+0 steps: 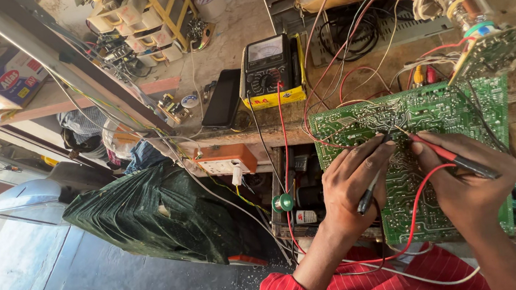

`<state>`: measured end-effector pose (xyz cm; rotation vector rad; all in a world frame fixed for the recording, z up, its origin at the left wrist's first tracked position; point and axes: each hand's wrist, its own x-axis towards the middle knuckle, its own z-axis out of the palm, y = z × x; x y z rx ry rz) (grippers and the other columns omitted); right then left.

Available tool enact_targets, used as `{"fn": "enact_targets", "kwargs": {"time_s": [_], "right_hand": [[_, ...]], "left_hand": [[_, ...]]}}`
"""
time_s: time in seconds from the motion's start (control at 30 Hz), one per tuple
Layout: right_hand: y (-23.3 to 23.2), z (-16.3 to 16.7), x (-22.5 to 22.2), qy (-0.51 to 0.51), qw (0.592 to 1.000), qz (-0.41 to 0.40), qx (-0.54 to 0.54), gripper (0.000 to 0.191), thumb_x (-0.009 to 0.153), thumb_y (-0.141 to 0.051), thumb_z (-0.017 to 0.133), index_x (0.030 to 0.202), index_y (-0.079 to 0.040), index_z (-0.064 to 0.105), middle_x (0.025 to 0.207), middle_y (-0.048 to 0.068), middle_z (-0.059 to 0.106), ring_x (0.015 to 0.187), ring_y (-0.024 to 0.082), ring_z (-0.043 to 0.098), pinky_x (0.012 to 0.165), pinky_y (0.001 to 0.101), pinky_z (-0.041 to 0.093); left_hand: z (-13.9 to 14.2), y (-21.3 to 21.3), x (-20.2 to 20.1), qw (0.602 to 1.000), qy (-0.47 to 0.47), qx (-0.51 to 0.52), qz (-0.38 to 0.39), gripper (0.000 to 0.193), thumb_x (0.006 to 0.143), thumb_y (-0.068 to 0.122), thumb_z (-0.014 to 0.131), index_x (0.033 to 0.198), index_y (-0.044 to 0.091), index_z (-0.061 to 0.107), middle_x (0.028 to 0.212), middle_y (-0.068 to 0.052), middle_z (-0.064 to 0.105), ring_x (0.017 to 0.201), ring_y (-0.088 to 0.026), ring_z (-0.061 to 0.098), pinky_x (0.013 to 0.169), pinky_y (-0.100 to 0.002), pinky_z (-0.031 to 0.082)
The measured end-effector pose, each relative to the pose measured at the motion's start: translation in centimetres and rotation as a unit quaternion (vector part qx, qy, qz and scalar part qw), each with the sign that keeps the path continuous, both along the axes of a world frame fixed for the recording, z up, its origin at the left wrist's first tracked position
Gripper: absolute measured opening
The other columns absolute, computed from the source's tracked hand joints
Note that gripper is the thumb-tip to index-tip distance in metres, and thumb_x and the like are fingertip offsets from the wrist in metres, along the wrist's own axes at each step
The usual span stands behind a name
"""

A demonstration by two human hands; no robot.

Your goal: The person uses a multimeter to test points on a green circuit board. They hold the board with one hand and probe various locations with the multimeter leads in the other hand. The person then lifts the board and adjusts the multimeter leads.

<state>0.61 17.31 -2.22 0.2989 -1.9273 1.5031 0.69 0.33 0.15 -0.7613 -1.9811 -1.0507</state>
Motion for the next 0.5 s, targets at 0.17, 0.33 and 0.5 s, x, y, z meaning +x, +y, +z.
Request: {"fn": "enact_targets", "kwargs": {"time_s": [0.17,0.33,0.5], "right_hand": [[0.07,-0.21,-0.06,0.003,1.0,0.013,-0.012,0.015,0.102,0.004,0.077,0.117,0.005,0.074,0.101,0.013,0.075,0.082,0.01,0.069,0.069,0.0182,0.053],[0.06,-0.3,-0.11,0.008,1.0,0.021,-0.02,0.015,0.103,0.004,0.077,0.117,0.005,0.074,0.103,0.014,0.075,0.084,0.011,0.071,0.07,0.0183,0.055],[0.04,-0.34,-0.05,0.006,1.0,0.015,-0.017,0.014,0.103,0.004,0.077,0.117,0.005,0.074,0.101,0.014,0.075,0.082,0.01,0.07,0.069,0.0181,0.054]], "left_hand": [[-0.21,-0.01,-0.03,1.0,-0.007,-0.005,0.001,0.033,0.096,-0.004,0.07,0.128,0.003,0.066,0.129,-0.016,0.071,0.109,-0.03,0.074,0.086,-0.036,0.057],[-0.29,0.0,-0.08,1.0,-0.004,-0.007,0.001,0.034,0.095,-0.003,0.069,0.128,0.004,0.066,0.129,-0.016,0.071,0.107,-0.029,0.074,0.087,-0.036,0.058],[-0.24,-0.06,-0.03,1.0,-0.006,-0.007,-0.003,0.035,0.094,-0.004,0.069,0.128,0.004,0.066,0.129,-0.016,0.07,0.109,-0.03,0.074,0.087,-0.037,0.058]]}}
